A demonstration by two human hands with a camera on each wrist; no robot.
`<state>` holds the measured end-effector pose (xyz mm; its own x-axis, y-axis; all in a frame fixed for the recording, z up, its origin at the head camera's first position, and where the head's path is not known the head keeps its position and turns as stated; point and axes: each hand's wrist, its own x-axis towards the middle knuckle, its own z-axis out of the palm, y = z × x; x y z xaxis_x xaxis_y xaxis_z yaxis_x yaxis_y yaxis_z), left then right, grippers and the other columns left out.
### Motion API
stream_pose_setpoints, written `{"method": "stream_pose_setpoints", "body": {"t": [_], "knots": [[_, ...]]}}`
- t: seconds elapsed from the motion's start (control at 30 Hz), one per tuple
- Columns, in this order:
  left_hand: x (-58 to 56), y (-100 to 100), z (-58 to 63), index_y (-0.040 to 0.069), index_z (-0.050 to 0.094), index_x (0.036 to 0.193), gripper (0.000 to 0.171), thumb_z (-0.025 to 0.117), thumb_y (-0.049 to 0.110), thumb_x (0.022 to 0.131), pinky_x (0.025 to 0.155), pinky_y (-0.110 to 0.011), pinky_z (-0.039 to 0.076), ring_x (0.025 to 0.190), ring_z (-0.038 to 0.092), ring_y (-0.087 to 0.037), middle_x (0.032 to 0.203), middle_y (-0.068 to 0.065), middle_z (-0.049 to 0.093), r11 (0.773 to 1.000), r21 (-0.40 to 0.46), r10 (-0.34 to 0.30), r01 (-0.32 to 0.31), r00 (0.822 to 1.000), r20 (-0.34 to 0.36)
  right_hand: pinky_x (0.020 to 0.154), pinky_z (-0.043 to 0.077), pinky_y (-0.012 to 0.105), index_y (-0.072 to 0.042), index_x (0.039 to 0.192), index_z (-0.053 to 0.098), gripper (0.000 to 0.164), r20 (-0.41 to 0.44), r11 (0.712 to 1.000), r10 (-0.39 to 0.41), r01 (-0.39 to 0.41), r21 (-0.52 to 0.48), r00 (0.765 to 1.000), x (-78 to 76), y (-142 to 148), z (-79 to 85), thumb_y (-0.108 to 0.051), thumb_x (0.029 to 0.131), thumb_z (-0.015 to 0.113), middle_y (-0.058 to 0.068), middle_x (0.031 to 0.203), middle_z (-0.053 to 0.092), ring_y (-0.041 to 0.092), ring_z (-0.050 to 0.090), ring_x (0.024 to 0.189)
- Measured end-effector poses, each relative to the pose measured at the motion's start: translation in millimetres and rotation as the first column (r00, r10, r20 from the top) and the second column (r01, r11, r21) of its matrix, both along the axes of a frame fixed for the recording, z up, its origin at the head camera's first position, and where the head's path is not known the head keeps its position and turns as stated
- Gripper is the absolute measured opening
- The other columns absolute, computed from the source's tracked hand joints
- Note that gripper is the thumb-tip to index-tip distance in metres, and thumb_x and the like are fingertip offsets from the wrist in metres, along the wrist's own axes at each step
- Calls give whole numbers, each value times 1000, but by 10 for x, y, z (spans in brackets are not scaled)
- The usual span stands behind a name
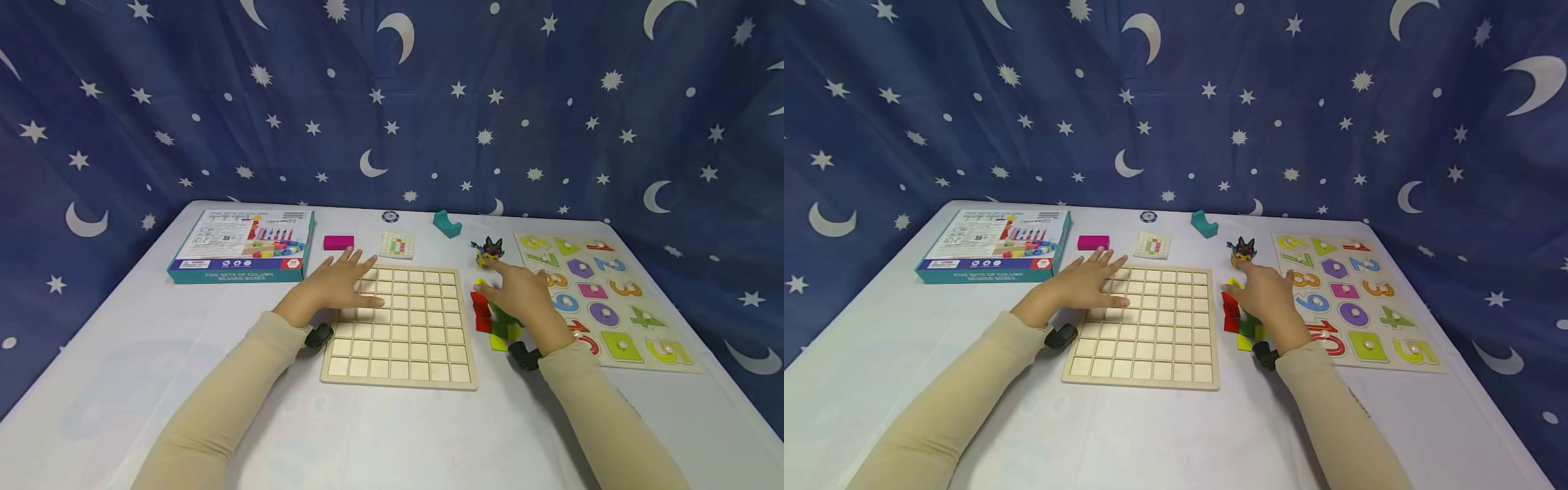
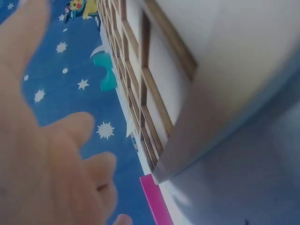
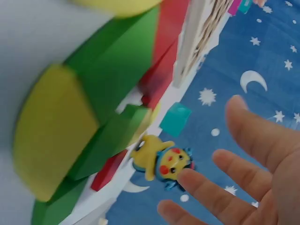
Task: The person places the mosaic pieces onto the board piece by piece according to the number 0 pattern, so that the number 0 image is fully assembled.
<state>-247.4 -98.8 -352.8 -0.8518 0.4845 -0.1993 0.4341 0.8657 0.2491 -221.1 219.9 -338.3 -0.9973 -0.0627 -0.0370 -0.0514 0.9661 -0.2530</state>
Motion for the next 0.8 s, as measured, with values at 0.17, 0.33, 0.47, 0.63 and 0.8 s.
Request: {"method": "stream_pose_setpoints", "body": {"t": [0.17,0.33,0.47,0.63,0.8], "knots": [[-17,-53,-17,15,6,150,99,51,68,79,112,-56,4,142,-5,-31,155,-14,4,999,-31,-27,30,997,72,102,6,70,-12,135,48,54,53,1000,-31,30,4,998,-49,80,-34,-29,86,64,20,129,53,45,45,119],[-37,-94,-55,11,6,149,100,55,64,80,113,-54,4,142,-4,-32,155,-15,4,999,-19,-41,43,993,108,103,22,63,-9,132,51,49,116,999,-34,37,-23,993,-124,115,-74,-23,87,64,21,130,52,41,48,117],[-56,-115,-81,9,7,149,101,59,60,79,113,-53,4,142,-4,-32,155,-15,4,999,8,-43,42,989,144,99,36,55,-6,133,50,48,172,999,-4,12,-45,985,-194,117,-94,-19,88,62,22,131,50,39,46,119],[-89,-128,-99,9,7,149,102,63,57,78,113,-52,4,142,-4,-32,155,-14,1,999,13,-47,45,978,204,97,39,53,-5,134,48,50,223,998,24,-12,-57,974,-289,99,-116,-16,87,63,22,131,50,38,45,120],[-109,-141,-87,9,5,149,104,65,55,77,113,-51,5,142,-6,-32,155,-13,-2,998,1,-69,70,974,216,96,40,51,-5,131,52,48,212,995,99,-91,-49,972,-365,86,-130,-5,84,63,24,132,49,37,47,116]]}}
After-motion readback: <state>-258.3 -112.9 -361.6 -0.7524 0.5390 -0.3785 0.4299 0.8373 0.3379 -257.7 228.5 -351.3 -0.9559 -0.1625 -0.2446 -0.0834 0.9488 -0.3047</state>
